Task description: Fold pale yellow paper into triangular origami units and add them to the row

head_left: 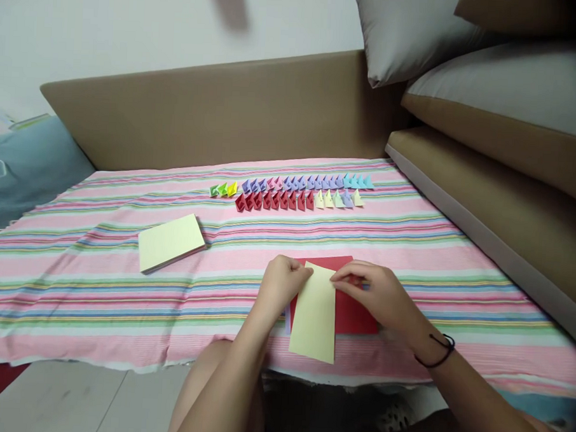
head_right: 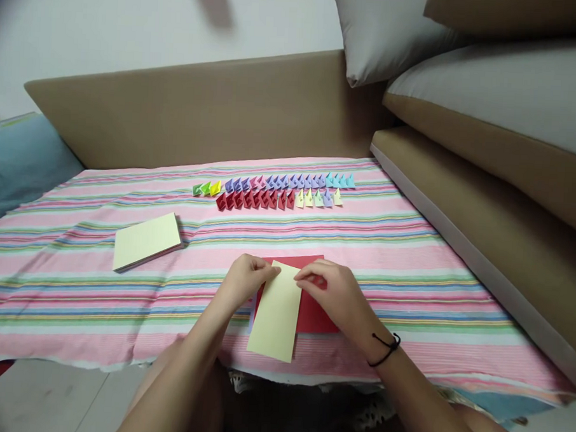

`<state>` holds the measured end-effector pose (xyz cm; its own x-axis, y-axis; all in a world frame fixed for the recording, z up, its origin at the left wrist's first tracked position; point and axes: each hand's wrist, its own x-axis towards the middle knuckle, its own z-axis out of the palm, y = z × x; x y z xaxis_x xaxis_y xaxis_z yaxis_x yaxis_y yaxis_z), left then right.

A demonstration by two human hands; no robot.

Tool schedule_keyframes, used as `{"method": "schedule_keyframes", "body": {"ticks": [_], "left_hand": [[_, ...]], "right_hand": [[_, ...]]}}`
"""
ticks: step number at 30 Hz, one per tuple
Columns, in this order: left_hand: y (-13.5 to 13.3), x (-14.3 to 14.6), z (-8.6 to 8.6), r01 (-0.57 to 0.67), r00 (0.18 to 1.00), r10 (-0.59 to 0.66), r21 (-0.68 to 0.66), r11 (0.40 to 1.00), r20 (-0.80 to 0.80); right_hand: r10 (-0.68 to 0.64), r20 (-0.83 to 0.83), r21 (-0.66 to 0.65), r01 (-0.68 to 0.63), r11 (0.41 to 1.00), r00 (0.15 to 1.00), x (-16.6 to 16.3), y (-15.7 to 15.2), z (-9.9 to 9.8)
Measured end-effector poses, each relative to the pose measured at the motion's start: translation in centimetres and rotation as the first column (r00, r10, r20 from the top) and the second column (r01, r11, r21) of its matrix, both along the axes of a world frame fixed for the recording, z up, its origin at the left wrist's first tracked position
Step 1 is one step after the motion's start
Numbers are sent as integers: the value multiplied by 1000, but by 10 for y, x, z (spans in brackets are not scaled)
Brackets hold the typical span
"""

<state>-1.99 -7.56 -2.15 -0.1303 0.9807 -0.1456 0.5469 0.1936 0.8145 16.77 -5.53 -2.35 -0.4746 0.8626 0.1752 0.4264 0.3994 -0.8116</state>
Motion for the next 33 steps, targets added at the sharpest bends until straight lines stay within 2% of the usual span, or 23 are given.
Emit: {"method": "schedule_keyframes", "body": {"ticks": [4,10,20,24,28,33], "left_hand": [[-1,3,-1,17,996,-18,-11,1000,-86],[1,4,-3,69,992,-71,-23,997,-106],[2,6,-2,59,994,-64,-55,997,-90],[3,6,-4,58,995,-62,-50,997,-83],[2,6,-4,52,995,-56,-54,997,-78],[1,7,-3,47,994,-52,-53,997,-94]], "right_hand": [[54,52,119,-60,991,997,-10,-11,-14],[82,99,167,-98,981,992,-17,-17,-24],[12,126,129,-29,991,992,-8,-14,-25],[-30,72,49,27,998,997,-4,-13,-24],[-19,38,10,19,1000,999,-2,-11,-23],[-7,80,-16,9,1000,997,-1,-9,-21]]}}
